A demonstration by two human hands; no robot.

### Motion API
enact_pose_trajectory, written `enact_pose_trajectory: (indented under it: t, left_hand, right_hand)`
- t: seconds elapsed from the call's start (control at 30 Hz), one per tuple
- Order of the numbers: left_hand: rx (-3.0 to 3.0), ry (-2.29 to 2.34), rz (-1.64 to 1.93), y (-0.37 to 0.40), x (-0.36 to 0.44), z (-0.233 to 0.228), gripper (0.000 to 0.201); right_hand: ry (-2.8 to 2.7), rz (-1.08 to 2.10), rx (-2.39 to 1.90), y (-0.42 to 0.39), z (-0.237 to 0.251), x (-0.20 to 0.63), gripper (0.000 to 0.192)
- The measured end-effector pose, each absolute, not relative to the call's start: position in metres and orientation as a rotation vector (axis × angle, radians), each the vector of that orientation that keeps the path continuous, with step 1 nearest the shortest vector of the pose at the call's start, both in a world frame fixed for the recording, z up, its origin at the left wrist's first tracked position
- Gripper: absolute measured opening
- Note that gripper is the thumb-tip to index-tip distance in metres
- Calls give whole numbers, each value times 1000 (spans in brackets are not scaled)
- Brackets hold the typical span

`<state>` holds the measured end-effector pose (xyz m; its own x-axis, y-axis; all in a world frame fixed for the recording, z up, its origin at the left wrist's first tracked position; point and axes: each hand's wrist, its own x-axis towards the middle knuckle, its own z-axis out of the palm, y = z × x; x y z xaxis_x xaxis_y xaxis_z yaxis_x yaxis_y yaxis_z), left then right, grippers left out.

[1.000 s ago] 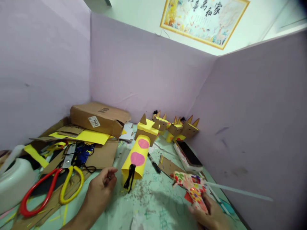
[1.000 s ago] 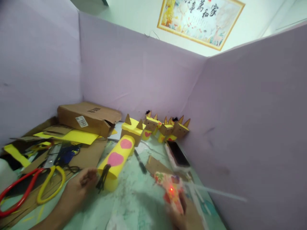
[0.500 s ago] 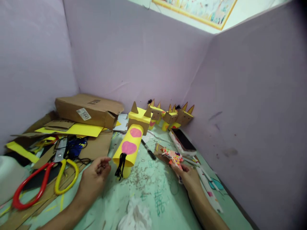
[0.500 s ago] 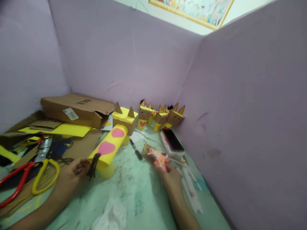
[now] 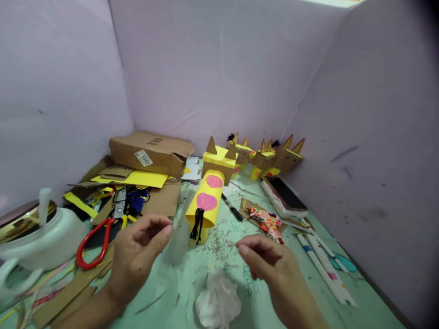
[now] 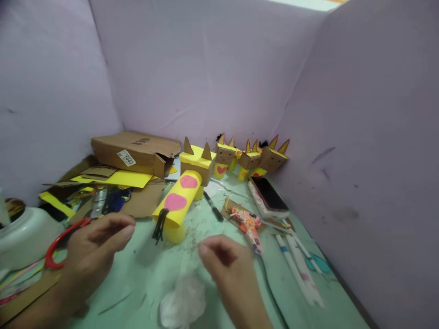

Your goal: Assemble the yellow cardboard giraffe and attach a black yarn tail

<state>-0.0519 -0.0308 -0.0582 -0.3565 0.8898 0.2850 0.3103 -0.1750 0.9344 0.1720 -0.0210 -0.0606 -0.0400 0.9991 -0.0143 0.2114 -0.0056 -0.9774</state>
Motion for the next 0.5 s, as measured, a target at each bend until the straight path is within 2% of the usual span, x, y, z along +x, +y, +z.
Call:
enact_pose_trajectory:
  t: [0.13,0.5]
  left_hand:
    - [1545,1646,1571,-41,-51,-54,14]
    - [1407,1631,1434,-22,-49,-70,26]
  right_hand:
    - [-1305,1219,-1236,-18,-63,146,24]
    - [-1117,872,-1336,-7,-83,185,33]
